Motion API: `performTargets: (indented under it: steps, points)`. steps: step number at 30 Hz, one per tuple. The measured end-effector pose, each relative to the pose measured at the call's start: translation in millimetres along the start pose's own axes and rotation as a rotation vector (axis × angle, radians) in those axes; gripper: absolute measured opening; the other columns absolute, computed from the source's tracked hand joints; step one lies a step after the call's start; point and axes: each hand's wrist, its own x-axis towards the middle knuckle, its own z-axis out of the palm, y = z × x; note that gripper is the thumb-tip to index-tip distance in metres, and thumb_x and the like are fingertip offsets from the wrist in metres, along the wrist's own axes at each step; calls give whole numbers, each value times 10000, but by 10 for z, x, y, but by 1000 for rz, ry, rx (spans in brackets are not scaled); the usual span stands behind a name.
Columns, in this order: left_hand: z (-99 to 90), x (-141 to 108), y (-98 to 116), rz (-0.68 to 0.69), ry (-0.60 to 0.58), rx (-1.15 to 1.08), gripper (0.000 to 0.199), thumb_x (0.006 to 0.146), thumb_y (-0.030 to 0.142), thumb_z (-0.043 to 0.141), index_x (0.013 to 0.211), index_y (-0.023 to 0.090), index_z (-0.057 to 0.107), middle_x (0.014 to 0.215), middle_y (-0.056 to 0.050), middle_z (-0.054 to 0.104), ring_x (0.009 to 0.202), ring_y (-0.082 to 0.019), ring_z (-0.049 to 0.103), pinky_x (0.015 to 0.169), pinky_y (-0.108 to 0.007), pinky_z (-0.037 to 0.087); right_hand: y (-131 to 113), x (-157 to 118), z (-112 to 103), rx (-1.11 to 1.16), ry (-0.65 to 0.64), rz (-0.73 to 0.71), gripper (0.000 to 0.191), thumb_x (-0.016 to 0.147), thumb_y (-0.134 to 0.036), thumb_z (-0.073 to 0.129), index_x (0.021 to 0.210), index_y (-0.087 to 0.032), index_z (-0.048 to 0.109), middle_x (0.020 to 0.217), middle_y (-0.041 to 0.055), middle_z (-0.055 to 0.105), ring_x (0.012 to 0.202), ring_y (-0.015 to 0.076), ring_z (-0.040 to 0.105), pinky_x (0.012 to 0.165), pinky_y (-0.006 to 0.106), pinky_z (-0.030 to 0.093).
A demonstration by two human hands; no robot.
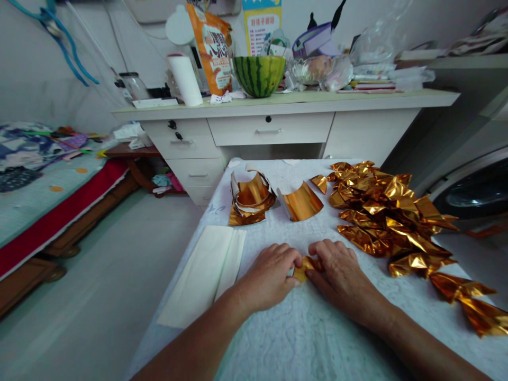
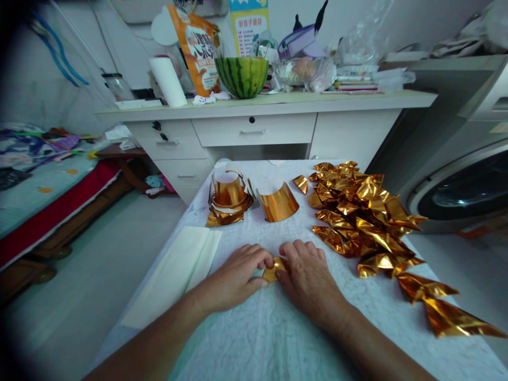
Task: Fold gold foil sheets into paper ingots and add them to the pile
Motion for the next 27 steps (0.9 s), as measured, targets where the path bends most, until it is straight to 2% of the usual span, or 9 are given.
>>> performTargets:
  steps: [4, 12, 27]
  points:
    - [-21, -17, -10, 5, -33, 15, 151, 850, 171, 553, 982, 225, 505, 1039, -4, 555, 1011, -200, 485, 895, -328, 385, 114, -21, -8, -11, 54, 4, 227, 861, -237, 575, 1082, -216, 529, 946, 71, 601, 888, 267, 517, 778, 395, 360]
    - [-28, -26, -27, 13, -58, 25, 196, 836, 152, 540, 1004, 233, 480, 1056, -2, 537, 1022, -201, 471, 915, -341, 383, 262, -31, -14, -43, 60, -6, 281, 873, -224, 560, 1153, -234, 546, 1001, 78, 597, 885, 263, 523, 777, 395, 371]
    - [-45, -36, -48, 15, -90, 2, 243, 818, 122, 502, 1033, 235, 486, 1083, -10, 539, 1051, -207, 469, 951, -361, 377, 383, -17, -56, 7, -47, -11, 416, 861, -119, 500, 1240, -286, 527, 1072, 79, 588, 950, 263, 526, 828, 419, 407]
